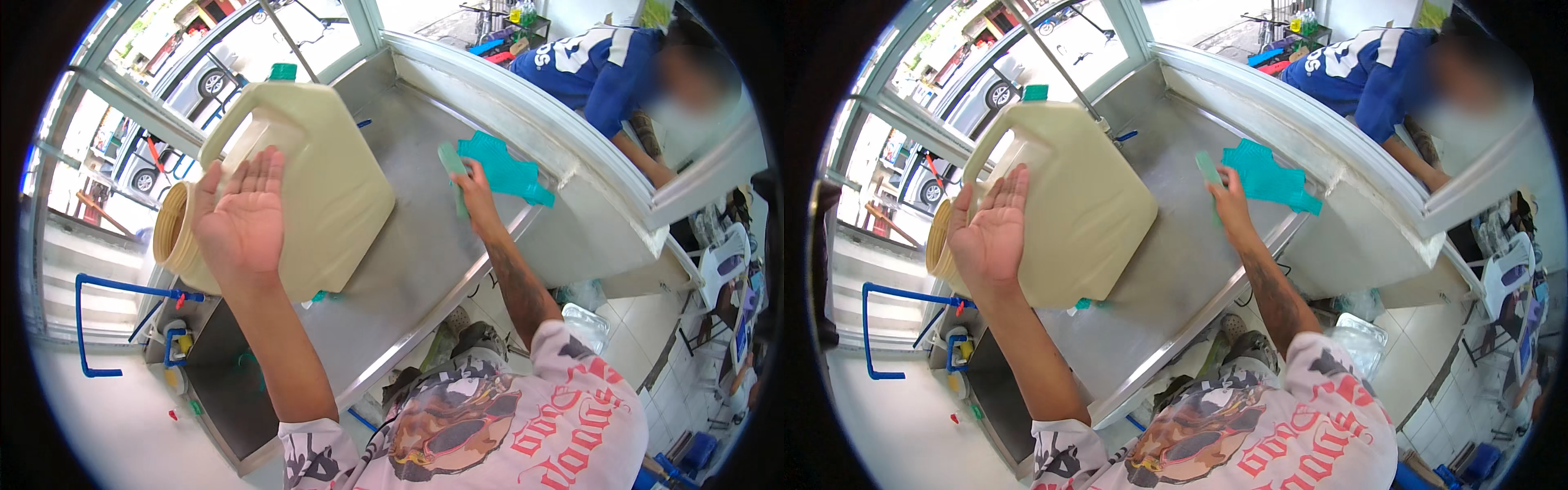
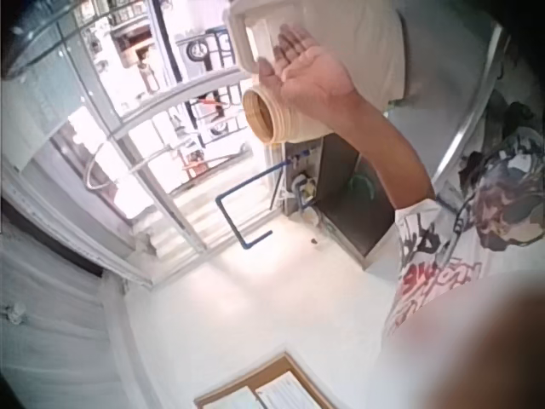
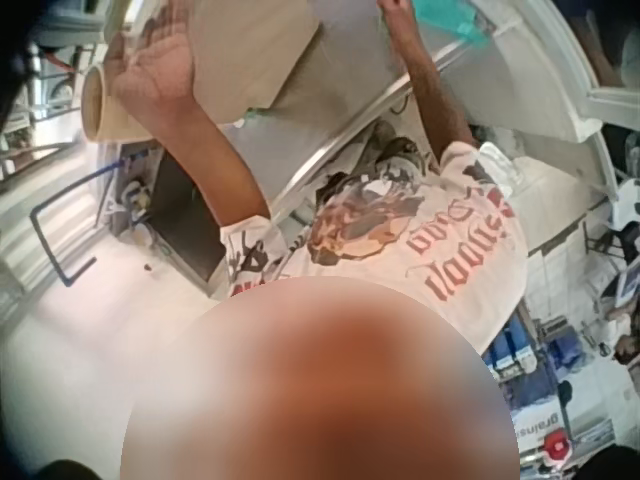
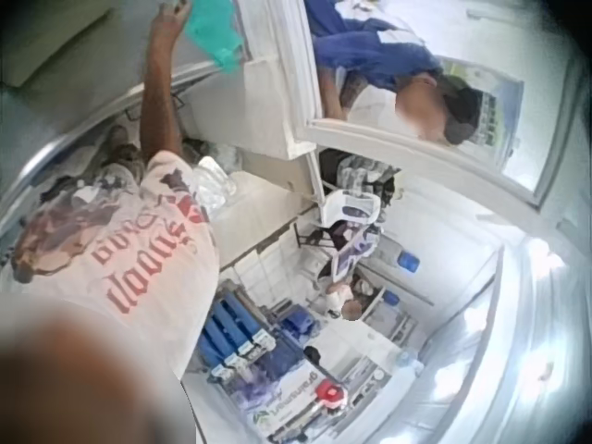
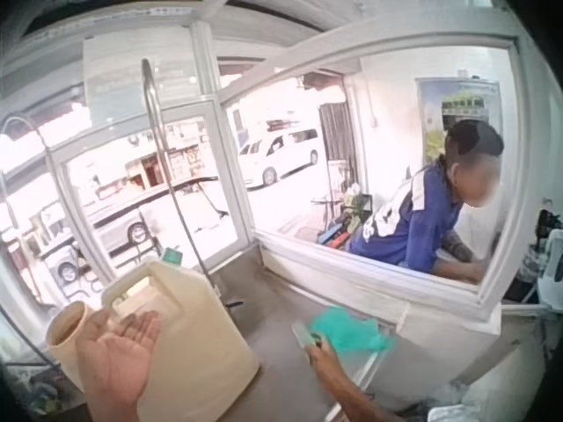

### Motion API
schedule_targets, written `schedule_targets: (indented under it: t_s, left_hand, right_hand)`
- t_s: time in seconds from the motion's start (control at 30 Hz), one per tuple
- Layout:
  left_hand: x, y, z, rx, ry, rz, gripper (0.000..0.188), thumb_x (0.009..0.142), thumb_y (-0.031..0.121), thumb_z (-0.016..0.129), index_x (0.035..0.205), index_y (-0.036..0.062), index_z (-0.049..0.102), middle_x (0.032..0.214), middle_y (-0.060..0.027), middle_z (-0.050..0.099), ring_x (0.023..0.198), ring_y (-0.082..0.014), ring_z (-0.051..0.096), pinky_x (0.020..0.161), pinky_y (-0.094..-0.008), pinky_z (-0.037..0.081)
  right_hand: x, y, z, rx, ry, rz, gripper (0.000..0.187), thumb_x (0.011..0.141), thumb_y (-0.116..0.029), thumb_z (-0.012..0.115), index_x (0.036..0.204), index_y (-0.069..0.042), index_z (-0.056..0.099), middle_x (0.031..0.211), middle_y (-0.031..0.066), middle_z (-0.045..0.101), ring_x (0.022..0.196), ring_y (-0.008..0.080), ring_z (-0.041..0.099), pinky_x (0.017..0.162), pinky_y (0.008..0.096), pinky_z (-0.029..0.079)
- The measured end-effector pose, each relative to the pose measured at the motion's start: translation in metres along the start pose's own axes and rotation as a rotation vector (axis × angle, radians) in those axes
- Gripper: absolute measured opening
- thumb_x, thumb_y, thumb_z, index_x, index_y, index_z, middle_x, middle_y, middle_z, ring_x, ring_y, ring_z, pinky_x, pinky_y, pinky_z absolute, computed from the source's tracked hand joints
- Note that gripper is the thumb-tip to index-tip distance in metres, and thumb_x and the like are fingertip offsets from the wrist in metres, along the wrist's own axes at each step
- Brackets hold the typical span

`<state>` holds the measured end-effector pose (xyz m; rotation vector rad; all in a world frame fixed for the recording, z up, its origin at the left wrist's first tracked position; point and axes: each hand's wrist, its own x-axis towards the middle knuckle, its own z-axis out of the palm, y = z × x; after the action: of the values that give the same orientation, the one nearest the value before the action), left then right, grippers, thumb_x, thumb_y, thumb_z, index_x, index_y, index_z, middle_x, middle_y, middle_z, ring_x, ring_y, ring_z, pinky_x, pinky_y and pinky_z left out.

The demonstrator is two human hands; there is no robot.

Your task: The person wipes a large beige plastic container with a cloth, then uses a heat gun to soften and attach green plastic pieces to the container's spout and base. The person repeatedly wipes the container and the surrounding stainless steel counter while another person stands nearby.

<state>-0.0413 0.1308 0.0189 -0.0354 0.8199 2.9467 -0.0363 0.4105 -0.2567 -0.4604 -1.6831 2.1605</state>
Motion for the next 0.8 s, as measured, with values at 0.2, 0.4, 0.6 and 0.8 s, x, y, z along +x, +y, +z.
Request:
schedule_targets:
  t_s: [0.2,0.4,0.6,0.8]
  left_hand:
    - [0.077,-0.029,0.004,-0.043,0.165,0.309,0.049,0.103,0.03,0.048,0.134,-0.0069,0.038,0.125,-0.0233,0.052,0.118,-0.0342,0.053,0.106,-0.0443,0.045]
    - [0.115,-0.044,0.028,-0.045,0.313,0.675,0.045,0.108,0.042,0.039,0.124,-0.0004,0.044,0.107,-0.0115,0.058,0.096,-0.0233,0.06,0.094,-0.036,0.052]
    - [0.084,-0.031,0.044,0.086,0.419,0.634,0.052,0.108,0.043,0.035,0.129,-0.0045,0.035,0.117,-0.0142,0.055,0.103,-0.0227,0.06,0.099,-0.0367,0.052]
    - [0.041,-0.014,0.032,0.217,0.278,0.427,0.047,0.109,0.041,0.034,0.128,-0.0018,0.037,0.116,-0.0166,0.055,0.104,-0.0256,0.063,0.096,-0.0404,0.055]
  right_hand:
    - [0.19,0.05,0.047,-0.653,0.104,-0.529,0.041,0.082,-0.012,0.068,0.123,-0.009,0.06,0.117,0.0182,0.064,0.11,0.0342,0.061,0.093,0.0458,0.048]
    - [0.176,0.096,0.075,-1.25,-0.123,-0.288,0.047,0.077,-0.011,0.063,0.123,-0.018,0.059,0.13,0.0095,0.056,0.122,0.0349,0.049,0.103,0.0514,0.032]
    - [0.138,0.084,0.09,-1.335,-0.019,-0.369,0.042,0.082,-0.017,0.062,0.124,-0.023,0.055,0.132,0.005,0.051,0.121,0.0329,0.045,0.097,0.0532,0.036]
    - [0.135,0.087,0.089,-1.415,-0.002,-0.49,0.037,0.087,-0.025,0.061,0.124,-0.021,0.052,0.13,0.008,0.051,0.119,0.034,0.046,0.093,0.0535,0.038]
